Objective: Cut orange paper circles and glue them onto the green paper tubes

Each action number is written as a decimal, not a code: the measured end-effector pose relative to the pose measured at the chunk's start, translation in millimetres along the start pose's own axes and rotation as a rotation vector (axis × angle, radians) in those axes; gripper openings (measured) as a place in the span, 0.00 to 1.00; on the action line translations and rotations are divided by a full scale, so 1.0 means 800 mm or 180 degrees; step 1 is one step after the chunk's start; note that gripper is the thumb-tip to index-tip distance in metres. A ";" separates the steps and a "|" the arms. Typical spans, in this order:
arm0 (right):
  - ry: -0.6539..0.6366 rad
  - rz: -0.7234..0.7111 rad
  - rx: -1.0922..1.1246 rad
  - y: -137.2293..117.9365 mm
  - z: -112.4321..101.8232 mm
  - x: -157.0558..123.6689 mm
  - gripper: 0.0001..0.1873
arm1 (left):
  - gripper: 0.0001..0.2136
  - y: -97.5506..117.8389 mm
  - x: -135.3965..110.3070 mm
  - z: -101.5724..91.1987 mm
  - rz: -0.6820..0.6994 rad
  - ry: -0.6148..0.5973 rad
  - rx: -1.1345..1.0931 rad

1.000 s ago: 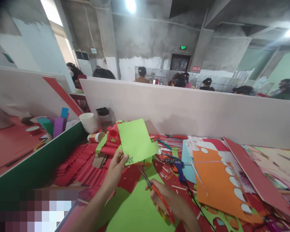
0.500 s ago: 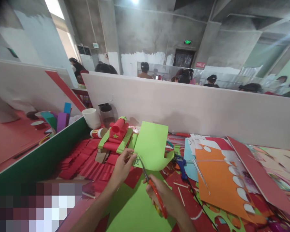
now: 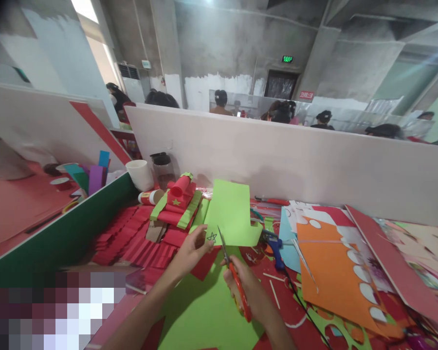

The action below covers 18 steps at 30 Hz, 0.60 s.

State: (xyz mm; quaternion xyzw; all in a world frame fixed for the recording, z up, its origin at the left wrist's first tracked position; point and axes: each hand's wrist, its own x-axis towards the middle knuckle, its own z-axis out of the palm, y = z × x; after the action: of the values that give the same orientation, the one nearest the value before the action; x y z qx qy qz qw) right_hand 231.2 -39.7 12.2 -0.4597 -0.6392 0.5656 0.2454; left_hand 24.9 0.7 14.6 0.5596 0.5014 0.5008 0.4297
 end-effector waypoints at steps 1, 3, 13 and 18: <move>0.0009 0.0003 0.0010 0.001 -0.001 0.000 0.31 | 0.13 0.000 0.000 -0.001 -0.0009 -0.0034 0.0067; 0.0016 -0.0022 0.0016 0.002 -0.002 0.000 0.31 | 0.11 0.001 0.001 -0.002 -0.0028 -0.0150 0.0101; 0.0236 -0.0161 -0.0340 0.004 -0.007 0.004 0.34 | 0.13 0.003 0.001 -0.004 -0.0099 -0.0381 -0.0274; 0.0088 -0.0266 -0.0410 0.010 -0.010 0.004 0.35 | 0.12 0.013 -0.002 -0.001 -0.0135 -0.0209 -0.0547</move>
State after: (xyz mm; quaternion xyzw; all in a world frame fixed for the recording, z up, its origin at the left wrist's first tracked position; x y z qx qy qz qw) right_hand 238.7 -33.6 6.2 -0.4552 -0.6894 0.5062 0.2476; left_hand 25.4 -2.0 24.9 0.5261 0.4540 0.5142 0.5027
